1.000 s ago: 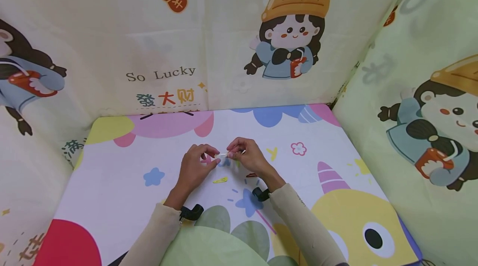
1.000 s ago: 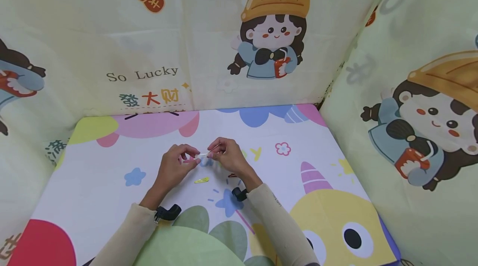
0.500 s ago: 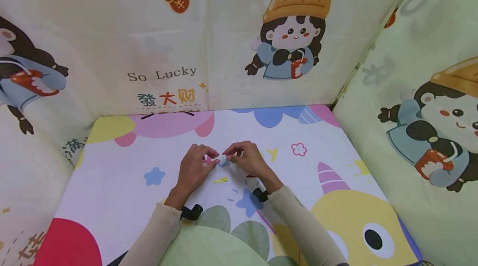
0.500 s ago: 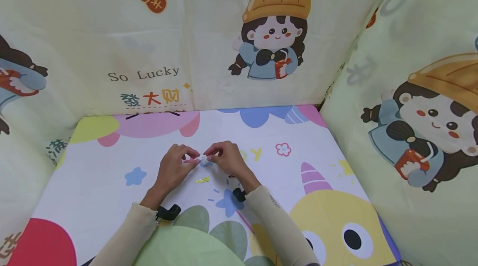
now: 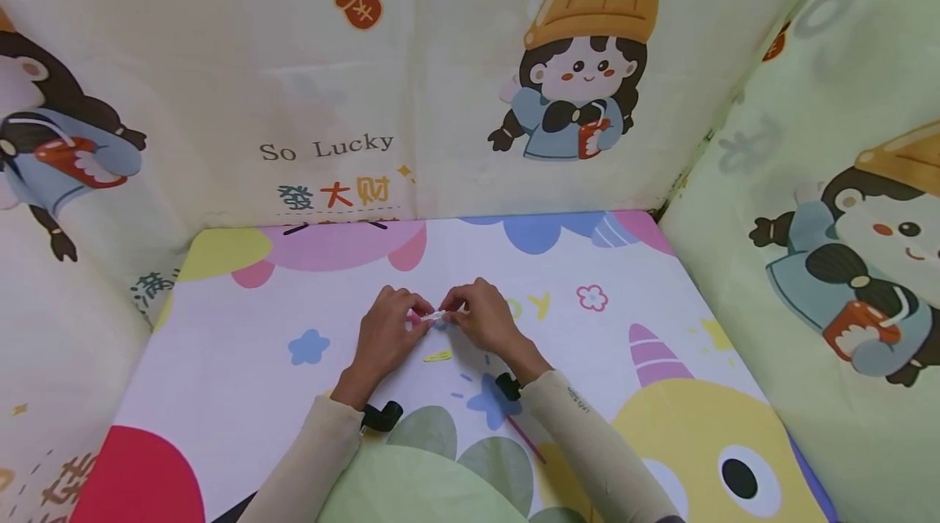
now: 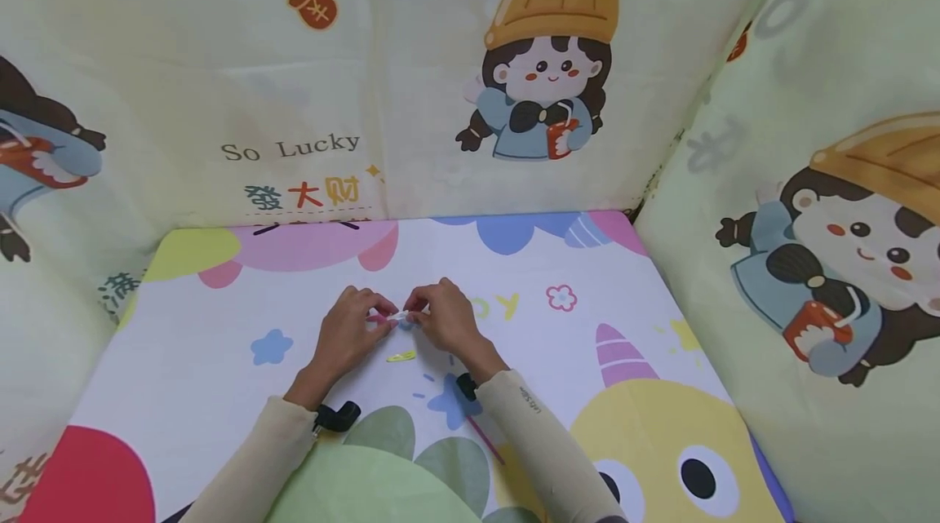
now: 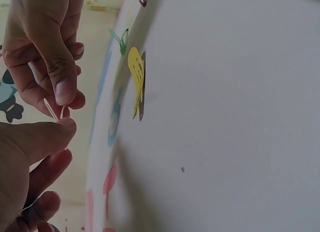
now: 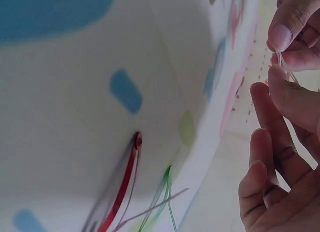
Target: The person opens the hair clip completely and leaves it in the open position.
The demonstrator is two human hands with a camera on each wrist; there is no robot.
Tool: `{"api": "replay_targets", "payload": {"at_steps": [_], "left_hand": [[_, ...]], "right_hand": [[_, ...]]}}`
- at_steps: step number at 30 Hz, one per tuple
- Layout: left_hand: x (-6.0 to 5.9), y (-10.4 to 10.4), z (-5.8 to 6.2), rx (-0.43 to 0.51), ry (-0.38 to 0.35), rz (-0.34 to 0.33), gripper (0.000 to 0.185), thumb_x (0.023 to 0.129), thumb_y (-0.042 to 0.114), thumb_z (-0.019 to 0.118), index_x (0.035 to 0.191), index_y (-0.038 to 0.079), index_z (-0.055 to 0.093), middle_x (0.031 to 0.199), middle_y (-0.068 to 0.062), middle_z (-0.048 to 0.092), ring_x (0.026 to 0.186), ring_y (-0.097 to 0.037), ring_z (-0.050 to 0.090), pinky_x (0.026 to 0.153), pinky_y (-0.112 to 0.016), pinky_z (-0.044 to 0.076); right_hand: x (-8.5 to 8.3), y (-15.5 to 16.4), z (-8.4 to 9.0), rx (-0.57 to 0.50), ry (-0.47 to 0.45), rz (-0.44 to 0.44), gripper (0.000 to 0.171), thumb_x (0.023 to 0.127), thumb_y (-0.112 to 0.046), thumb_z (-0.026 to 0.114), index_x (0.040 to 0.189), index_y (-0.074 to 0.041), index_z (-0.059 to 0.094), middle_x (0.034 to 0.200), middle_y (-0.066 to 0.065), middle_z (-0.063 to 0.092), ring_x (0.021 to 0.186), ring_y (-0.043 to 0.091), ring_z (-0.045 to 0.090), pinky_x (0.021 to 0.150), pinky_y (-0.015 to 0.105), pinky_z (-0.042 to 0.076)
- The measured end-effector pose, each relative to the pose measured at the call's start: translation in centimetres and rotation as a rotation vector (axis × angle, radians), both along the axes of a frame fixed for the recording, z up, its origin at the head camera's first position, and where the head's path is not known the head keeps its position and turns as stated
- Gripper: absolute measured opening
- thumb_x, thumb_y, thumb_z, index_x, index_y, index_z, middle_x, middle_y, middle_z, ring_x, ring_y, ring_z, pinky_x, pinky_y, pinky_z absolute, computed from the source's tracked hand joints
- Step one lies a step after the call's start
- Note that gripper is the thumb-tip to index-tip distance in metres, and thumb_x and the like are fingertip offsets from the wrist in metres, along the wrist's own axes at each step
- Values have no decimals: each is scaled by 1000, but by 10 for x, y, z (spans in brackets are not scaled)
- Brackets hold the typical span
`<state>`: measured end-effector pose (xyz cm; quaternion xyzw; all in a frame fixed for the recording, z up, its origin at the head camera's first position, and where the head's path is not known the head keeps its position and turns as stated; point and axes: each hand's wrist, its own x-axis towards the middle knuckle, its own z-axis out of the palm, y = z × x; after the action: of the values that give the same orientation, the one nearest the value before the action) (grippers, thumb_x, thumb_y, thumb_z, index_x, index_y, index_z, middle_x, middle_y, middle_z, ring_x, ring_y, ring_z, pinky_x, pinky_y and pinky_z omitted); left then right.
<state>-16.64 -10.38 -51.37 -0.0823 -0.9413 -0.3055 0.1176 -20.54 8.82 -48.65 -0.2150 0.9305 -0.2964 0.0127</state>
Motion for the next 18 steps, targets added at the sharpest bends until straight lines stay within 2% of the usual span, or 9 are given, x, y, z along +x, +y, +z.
{"api": "replay_targets", "payload": {"at_steps": [10, 18], "left_hand": [[-3, 3, -6, -42, -18, 4, 22, 82, 21, 93, 101, 17, 83, 90, 0, 74, 88, -16, 54, 71, -28, 50], [-4, 6, -7, -69, -16, 18, 22, 80, 22, 94, 99, 17, 83, 88, 0, 73, 86, -16, 51, 68, -29, 46]], "right_hand": [[1, -6, -6, 96, 35, -34, 10, 90, -13, 84, 92, -23, 84, 94, -7, 81, 86, 13, 51, 71, 27, 45], [0, -10, -10, 173, 63, -21, 10, 89, -12, 84, 94, -21, 84, 94, -6, 81, 88, 14, 52, 74, 27, 47]]}}
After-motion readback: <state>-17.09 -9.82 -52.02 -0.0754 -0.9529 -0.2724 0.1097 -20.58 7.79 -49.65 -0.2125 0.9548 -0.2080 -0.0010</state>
